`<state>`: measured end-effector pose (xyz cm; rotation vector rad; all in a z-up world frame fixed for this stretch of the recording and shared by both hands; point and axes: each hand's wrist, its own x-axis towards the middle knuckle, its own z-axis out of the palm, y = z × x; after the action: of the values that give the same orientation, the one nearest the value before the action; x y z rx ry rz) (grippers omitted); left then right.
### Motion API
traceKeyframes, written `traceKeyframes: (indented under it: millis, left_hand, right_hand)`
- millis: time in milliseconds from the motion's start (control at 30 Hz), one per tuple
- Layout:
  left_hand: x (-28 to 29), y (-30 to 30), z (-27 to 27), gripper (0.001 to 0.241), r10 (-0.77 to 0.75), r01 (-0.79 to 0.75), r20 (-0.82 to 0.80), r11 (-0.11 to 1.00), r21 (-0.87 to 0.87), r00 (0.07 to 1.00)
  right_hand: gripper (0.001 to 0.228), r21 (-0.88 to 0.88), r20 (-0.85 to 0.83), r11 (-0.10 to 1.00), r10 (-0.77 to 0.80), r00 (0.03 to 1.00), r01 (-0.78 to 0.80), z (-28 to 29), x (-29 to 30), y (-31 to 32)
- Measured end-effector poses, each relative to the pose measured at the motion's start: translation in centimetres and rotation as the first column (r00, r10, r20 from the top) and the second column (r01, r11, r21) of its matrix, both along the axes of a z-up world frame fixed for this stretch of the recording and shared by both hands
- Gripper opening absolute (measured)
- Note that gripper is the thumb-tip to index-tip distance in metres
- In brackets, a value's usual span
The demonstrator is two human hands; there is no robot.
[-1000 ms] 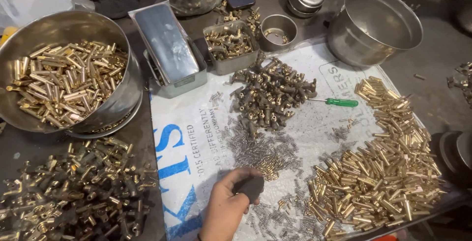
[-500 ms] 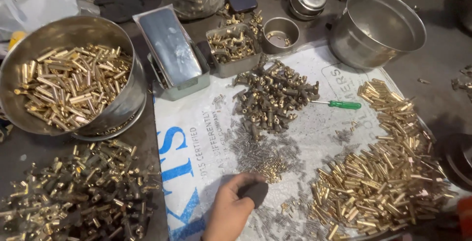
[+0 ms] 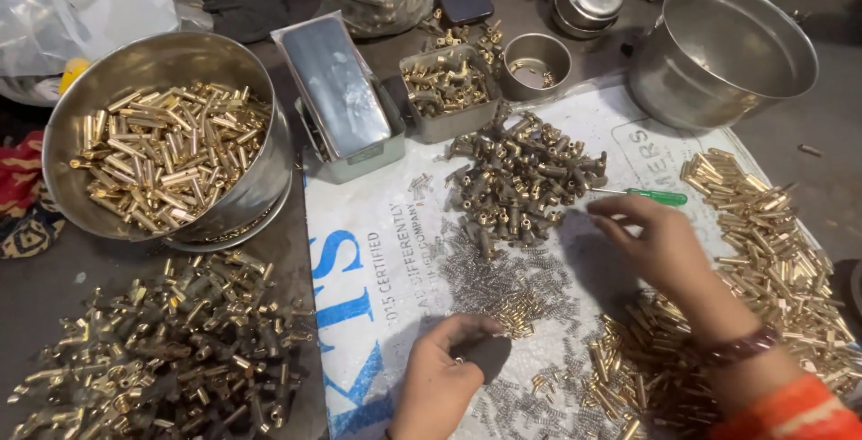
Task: Sorting and assembling small brass metal components at a workbench.
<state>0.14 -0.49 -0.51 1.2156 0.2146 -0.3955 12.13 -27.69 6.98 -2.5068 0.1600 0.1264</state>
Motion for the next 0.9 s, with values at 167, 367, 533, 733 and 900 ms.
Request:
traceKeyframes:
  millis: [167, 367, 533, 733, 900]
  left_hand:
    - [-0.2, 0.2, 1.0, 0.038, -0.033, 0.033, 0.006, 0.999, 0.018, 0.999]
    - [-0.3, 0.0, 0.6, 0.048, -0.094, 0.085, -0.117, 0.993, -0.078, 0.989]
    - [-0.3, 0.0, 1.4, 0.033, -0.099, 0.098, -0.064, 0.995, -0.019, 0.993]
    - [-0.4, -0.9, 1.2, 0.055, 0.096, -0.075, 0.113, 0.981, -0.177, 0.989]
    - [-0.9, -0.3, 1.0, 0.040, -0.113, 0.111, -0.011, 0.989, -0.096, 0.994]
  right_hand:
    - [0.025, -0.215, 0.253, 0.951, 0.275, 0.928, -0.223, -2.5, 0.3, 2.7]
    - [0.033, -0.334, 0.208, 0.928, 0.244, 0.947, -0.166, -2.3, -0.4, 5.0]
    - [0.023, -0.344, 0.145, 0.937, 0.124, 0.982, -0.067, -1.5, -0.8, 5.0]
    - [0.020, 0.465, 0.018, 0.858, 0.237, 0.971, -0.218, -1.4, -6.0, 5.0]
    - [0.031, 0.014, 0.140, 0.999, 0.028, 0.990, -0.030, -0.9, -3.3, -0.1]
